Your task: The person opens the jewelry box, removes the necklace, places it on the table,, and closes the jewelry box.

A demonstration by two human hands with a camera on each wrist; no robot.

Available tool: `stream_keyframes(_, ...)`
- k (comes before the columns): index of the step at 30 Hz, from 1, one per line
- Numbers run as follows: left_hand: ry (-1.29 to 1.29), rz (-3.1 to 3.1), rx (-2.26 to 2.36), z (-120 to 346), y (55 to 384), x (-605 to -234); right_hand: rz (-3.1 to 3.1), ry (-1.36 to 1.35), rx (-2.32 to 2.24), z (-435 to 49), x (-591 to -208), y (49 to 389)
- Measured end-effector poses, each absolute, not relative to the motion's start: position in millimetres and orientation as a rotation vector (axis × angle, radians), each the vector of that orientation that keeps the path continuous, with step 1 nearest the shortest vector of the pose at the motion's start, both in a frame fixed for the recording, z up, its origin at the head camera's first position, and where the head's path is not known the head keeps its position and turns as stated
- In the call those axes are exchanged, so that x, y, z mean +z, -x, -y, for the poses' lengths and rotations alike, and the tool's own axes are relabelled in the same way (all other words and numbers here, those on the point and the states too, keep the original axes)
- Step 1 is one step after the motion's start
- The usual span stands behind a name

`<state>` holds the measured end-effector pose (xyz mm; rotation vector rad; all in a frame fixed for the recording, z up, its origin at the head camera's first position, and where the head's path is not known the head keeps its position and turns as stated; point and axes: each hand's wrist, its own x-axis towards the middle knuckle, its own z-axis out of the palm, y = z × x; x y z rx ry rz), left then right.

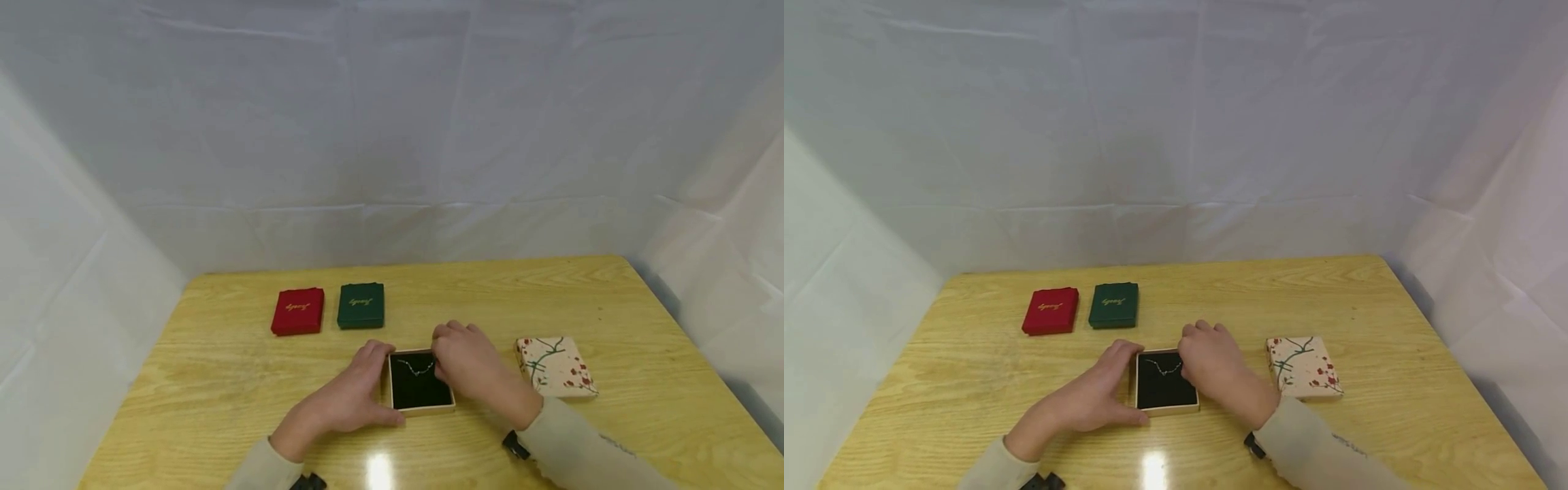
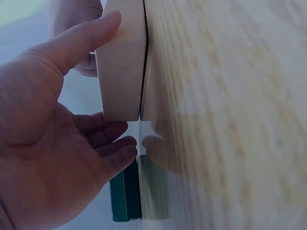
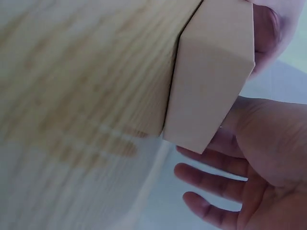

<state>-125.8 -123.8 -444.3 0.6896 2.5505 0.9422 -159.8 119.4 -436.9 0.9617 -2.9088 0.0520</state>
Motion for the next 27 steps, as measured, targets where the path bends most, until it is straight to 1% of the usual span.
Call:
stream_keyframes(9, -0.698, -2.558, 0.951, 123.3, 124.7, -442.9, 2.777, -1.001, 0.113, -124.1, -441.4, 160.7)
stream_keyframes(18, -0.685, -2.570, 0.968, 122.4, 123.6, -443.8, 2.641, -1.073, 0.135, -131.1, -435.4, 157.1)
stream_keyframes(23, -0.669, -2.574, 0.967, 121.8, 123.6, -444.6, 2.638, -1.110, 0.282, -136.7, -432.9, 156.2)
stream_keyframes(27, -0.662, -2.580, 0.970, 121.3, 123.8, -445.4, 2.737, -1.117, 0.519, -142.0, -430.5, 155.1)
